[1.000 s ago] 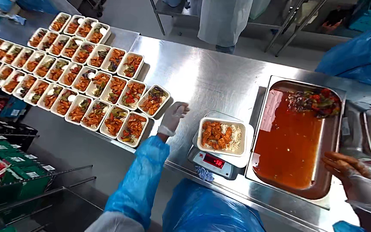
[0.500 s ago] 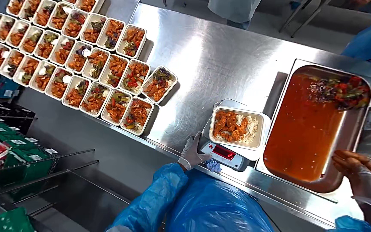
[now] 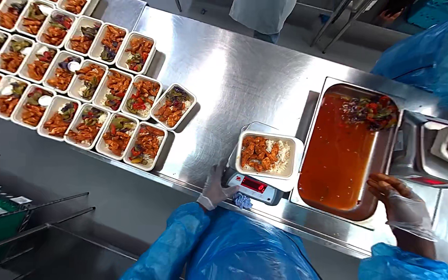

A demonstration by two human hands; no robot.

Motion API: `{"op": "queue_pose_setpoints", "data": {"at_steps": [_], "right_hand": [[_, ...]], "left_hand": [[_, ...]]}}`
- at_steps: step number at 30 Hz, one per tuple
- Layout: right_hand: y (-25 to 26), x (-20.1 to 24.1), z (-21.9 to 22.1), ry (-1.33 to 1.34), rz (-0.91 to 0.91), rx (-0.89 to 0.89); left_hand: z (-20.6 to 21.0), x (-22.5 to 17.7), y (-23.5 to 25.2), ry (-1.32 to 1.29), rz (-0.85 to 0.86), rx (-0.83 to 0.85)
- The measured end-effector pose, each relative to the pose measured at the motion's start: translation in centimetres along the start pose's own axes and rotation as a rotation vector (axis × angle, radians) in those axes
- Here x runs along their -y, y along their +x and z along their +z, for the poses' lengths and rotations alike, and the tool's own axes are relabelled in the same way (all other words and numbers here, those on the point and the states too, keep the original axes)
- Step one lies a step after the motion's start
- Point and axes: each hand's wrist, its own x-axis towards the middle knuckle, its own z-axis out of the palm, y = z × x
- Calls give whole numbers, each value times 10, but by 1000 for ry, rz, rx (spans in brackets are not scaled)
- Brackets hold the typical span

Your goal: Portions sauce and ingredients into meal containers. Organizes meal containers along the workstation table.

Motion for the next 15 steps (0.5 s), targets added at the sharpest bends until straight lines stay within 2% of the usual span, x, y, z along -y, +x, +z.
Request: {"op": "queue_pose_setpoints", "data": {"at_steps": [4,6,10,15], "right_hand": [[15,13,-9,-216,-79,-45],[47,17,-14,-372,-123,-54],[146,23,-16,-668,-196,-110],[219,48,16,-841,-159,-125]], "left_hand": [[-35,-37,0,-131,207,-172],[-48,-64,6,-179,237,-166],[-36,-92,23,-219,209,-107],[-18,-107,30,-248,94,-194]]}}
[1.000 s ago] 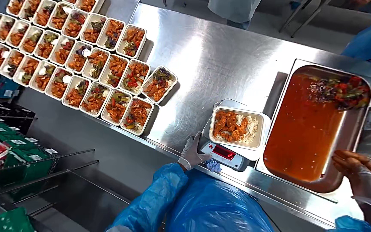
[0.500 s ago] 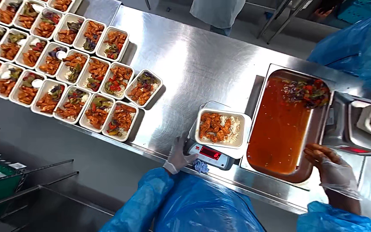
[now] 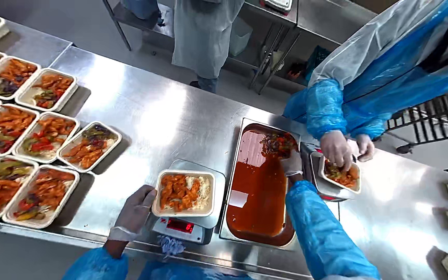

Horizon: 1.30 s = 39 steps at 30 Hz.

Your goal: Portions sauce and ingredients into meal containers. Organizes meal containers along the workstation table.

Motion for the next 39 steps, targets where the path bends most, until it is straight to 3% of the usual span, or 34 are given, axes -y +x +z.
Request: {"op": "queue_pose_setpoints", "data": {"at_steps": [4,7,11,15,20,27,33,39], "right_hand": [[42,12,22,-21,43,-42],[55,18,37,-156,-37,-8],[56,26,45,-235,-107,87],[62,17,46,-257,-138,49],[60,9,22,-129,-189,110],[58,15,19,-59,-47,257],[59,42,54,-207,-99,148],[49,42,47,-317,-177,144]], "left_hand": [[6,-3,-5,-80,-49,-69],[10,-5,-10,-144,-64,-108],[11,-12,-19,-136,-63,-143],[13,-33,-23,-128,-29,-144],[28,-65,-19,-208,3,-114],[62,-80,-9,-222,-4,-43],[75,-78,-11,-220,-11,-42],[83,-83,-12,-202,-11,-38]]}}
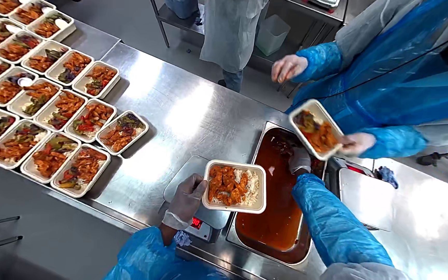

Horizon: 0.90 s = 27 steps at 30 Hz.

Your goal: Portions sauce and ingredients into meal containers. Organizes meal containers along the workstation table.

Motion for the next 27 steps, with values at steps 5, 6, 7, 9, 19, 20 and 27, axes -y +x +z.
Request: {"op": "queue_pose_setpoints", "data": {"at_steps": [5,6,7,9,19,20,27], "right_hand": [[8,-40,-26,168,-46,-21],[6,-45,-37,190,-52,-29],[2,-49,-49,206,-55,-39],[-4,-58,-66,244,-35,-61],[-53,-65,-106,700,-91,-2],[-55,-64,-103,684,-83,-10],[-76,-70,-94,815,-45,8]], "left_hand": [[9,3,4,47,19,47],[11,4,5,83,25,54],[13,4,5,115,25,65],[19,0,6,164,22,75],[61,-13,41,208,-24,122],[62,-14,41,216,-25,125],[67,-25,37,231,-35,121]]}}
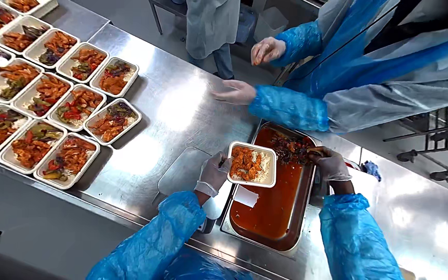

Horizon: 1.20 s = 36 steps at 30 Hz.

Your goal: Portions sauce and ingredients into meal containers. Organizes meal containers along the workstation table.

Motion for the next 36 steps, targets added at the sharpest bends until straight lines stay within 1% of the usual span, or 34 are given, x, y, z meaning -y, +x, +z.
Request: {"op": "queue_pose_setpoints", "data": {"at_steps": [3,5,9,12,15,17,19,21,23,25,27,29,32,34,36], "right_hand": [[-5,-12,-8,71,28,13],[-12,-11,-12,143,49,3],[-23,-8,-27,233,55,-21],[-34,0,-41,294,73,-61],[-63,22,-55,297,65,-57],[-69,25,-60,316,46,-63],[-60,10,-51,295,14,-58],[-38,-20,-22,222,-4,-38],[-22,-44,19,134,116,-55],[-13,-59,44,68,239,-58],[-13,-62,49,130,269,-48],[-17,-64,39,269,253,-68],[-31,-42,2,393,203,-92],[-54,-11,-25,389,127,-46],[-70,23,-45,424,65,-35]], "left_hand": [[2,-6,1,11,-10,3],[4,-9,7,16,-29,22],[32,8,37,-65,34,-33],[34,-10,25,-100,-21,22],[44,-10,23,-124,-39,22],[49,-10,22,-138,-38,21],[50,-9,22,-138,-50,15],[52,-4,23,-127,-33,-16],[52,-1,23,-111,-18,-25],[49,-2,23,-81,-12,-28],[43,-5,20,-68,-35,-37],[38,-4,17,-68,-53,-21],[39,0,17,-93,-33,-13],[44,3,20,-106,-27,-24],[49,4,21,-118,-21,0]]}}
